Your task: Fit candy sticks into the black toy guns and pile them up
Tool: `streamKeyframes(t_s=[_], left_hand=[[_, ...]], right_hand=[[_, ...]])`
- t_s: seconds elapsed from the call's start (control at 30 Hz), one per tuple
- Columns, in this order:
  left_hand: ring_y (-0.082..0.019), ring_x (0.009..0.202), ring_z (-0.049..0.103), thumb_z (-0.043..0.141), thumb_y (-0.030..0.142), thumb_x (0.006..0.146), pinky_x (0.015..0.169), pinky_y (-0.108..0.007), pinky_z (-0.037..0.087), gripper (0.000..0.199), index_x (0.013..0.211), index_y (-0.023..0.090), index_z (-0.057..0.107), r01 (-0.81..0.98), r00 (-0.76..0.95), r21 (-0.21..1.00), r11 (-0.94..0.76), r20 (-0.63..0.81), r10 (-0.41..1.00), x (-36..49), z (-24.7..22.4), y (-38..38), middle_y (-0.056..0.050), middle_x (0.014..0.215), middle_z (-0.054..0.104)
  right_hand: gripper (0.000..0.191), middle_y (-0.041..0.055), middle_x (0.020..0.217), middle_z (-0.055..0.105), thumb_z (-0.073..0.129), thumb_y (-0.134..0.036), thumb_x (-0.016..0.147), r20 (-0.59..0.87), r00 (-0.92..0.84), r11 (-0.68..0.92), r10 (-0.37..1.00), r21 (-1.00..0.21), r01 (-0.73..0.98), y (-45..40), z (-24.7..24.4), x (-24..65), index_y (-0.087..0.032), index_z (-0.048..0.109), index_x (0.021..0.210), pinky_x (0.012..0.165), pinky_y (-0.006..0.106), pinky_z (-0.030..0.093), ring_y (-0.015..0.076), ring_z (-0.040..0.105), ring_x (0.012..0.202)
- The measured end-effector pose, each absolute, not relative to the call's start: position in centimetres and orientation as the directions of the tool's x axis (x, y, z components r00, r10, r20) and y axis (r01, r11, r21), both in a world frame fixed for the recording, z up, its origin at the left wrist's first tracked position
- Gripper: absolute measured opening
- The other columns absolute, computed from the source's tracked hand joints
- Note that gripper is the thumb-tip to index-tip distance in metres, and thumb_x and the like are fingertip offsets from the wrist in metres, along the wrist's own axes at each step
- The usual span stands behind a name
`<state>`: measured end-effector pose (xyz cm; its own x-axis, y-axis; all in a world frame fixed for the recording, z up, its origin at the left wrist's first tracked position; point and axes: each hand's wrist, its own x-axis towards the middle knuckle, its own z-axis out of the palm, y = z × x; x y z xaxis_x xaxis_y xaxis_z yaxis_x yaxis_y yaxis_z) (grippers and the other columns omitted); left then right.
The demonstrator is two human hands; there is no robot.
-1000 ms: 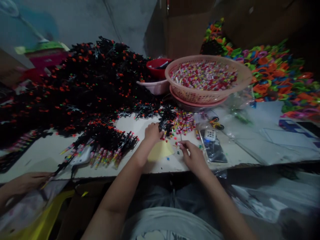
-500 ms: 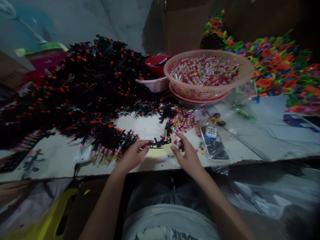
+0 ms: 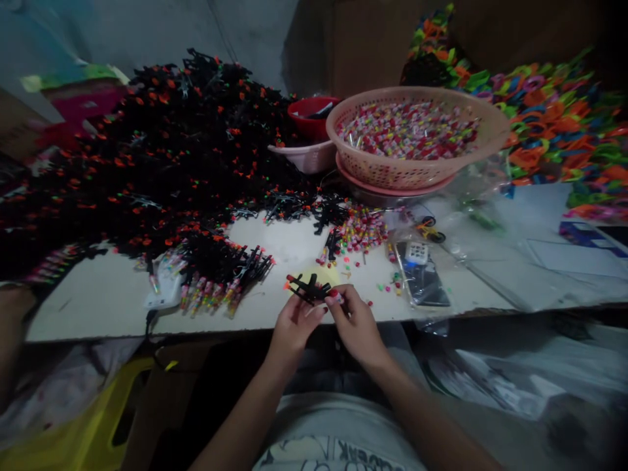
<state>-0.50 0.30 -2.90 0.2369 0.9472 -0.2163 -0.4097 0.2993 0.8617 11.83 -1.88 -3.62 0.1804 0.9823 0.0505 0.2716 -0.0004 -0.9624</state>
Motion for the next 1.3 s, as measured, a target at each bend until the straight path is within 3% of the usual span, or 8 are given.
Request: streamKeyframes(t_s=[0.07,0.17,0.37,0.87,0.97,1.17,1.23,1.3], left_hand=[[-0.023,0.100,0.065,0.080,0.032,0.065,0.095,-0.038,0.048,0.042,0.100,0.016,0.065,-0.346,0.213,0.875,0.339,-0.279,0.936,-0.3,-2.7,0.1,-0.009,0.103,0.071],[-0.023,0.091,0.068,0.077,0.033,0.069,0.085,-0.038,0.054,0.037,0.097,0.013,0.065,-0.364,0.180,0.855,0.370,-0.325,0.928,-0.5,-2.3,0.1,-0.009,0.094,0.072],[-0.020,0.087,0.069,0.081,0.028,0.063,0.077,-0.030,0.057,0.037,0.093,0.014,0.065,-0.341,0.167,0.868,0.361,-0.322,0.932,-0.8,-1.5,0.2,-0.006,0.086,0.073],[-0.020,0.090,0.069,0.080,0.030,0.065,0.073,-0.028,0.057,0.039,0.096,0.016,0.061,-0.346,0.167,0.866,0.361,-0.321,0.932,-0.6,-1.4,-0.3,-0.005,0.088,0.073],[-0.020,0.090,0.069,0.079,0.029,0.066,0.073,-0.028,0.057,0.038,0.097,0.016,0.061,-0.340,0.167,0.872,0.352,-0.312,0.935,-0.7,-1.7,-0.3,-0.005,0.088,0.073],[-0.022,0.086,0.070,0.081,0.031,0.063,0.075,-0.032,0.057,0.038,0.092,0.014,0.062,-0.331,0.079,0.885,0.327,-0.319,0.944,-0.5,-1.9,-0.6,-0.007,0.085,0.074],[-0.022,0.087,0.070,0.081,0.032,0.063,0.075,-0.033,0.057,0.039,0.092,0.014,0.063,-0.343,0.051,0.880,0.329,-0.332,0.942,-0.3,-2.0,-0.8,-0.007,0.087,0.074],[-0.022,0.088,0.069,0.080,0.032,0.064,0.075,-0.033,0.057,0.039,0.094,0.014,0.063,-0.361,0.029,0.870,0.337,-0.350,0.936,-0.3,-2.0,-1.0,-0.008,0.089,0.073]], right_hand=[[0.023,0.0043,0.089,0.063,0.044,-0.037,0.091,0.084,0.144,0.034,0.986,-0.948,0.317,-2.5,-3.5,11.9,-0.020,0.050,0.106,0.071,0.029,0.046,0.0169,0.060,0.078],[0.028,0.0065,0.097,0.063,0.040,-0.036,0.094,0.118,0.135,0.068,0.984,-0.941,0.331,-3.3,-3.5,12.3,-0.020,0.042,0.117,0.074,0.030,0.047,0.0177,0.061,0.086],[0.018,0.0021,0.083,0.062,0.036,-0.033,0.096,0.164,0.104,0.111,0.981,-0.913,0.394,-3.6,-3.0,13.1,-0.021,0.051,0.095,0.069,0.026,0.045,0.0149,0.060,0.076],[0.022,0.0026,0.082,0.065,0.034,-0.026,0.097,0.248,0.088,0.170,0.965,-0.843,0.510,-4.0,-2.3,13.4,-0.020,0.055,0.094,0.066,0.023,0.045,0.0139,0.061,0.074],[0.023,0.0044,0.085,0.066,0.034,-0.026,0.097,0.294,0.045,0.207,0.955,-0.763,0.612,-4.0,-2.1,13.6,-0.019,0.056,0.096,0.068,0.025,0.046,0.0156,0.062,0.077],[0.031,0.0097,0.081,0.065,0.032,-0.026,0.097,0.346,-0.045,0.221,0.937,-0.488,0.845,-3.9,-1.8,13.2,-0.014,0.060,0.101,0.066,0.033,0.044,0.0222,0.059,0.072],[0.032,0.0103,0.080,0.065,0.032,-0.028,0.097,0.332,-0.032,0.194,0.943,-0.468,0.862,-3.8,-1.9,13.1,-0.014,0.061,0.102,0.065,0.035,0.044,0.0235,0.058,0.071],[0.031,0.0105,0.084,0.066,0.033,-0.029,0.097,0.309,-0.029,0.196,0.951,-0.526,0.828,-3.8,-2.0,13.1,-0.016,0.061,0.103,0.068,0.036,0.045,0.0234,0.059,0.074]])
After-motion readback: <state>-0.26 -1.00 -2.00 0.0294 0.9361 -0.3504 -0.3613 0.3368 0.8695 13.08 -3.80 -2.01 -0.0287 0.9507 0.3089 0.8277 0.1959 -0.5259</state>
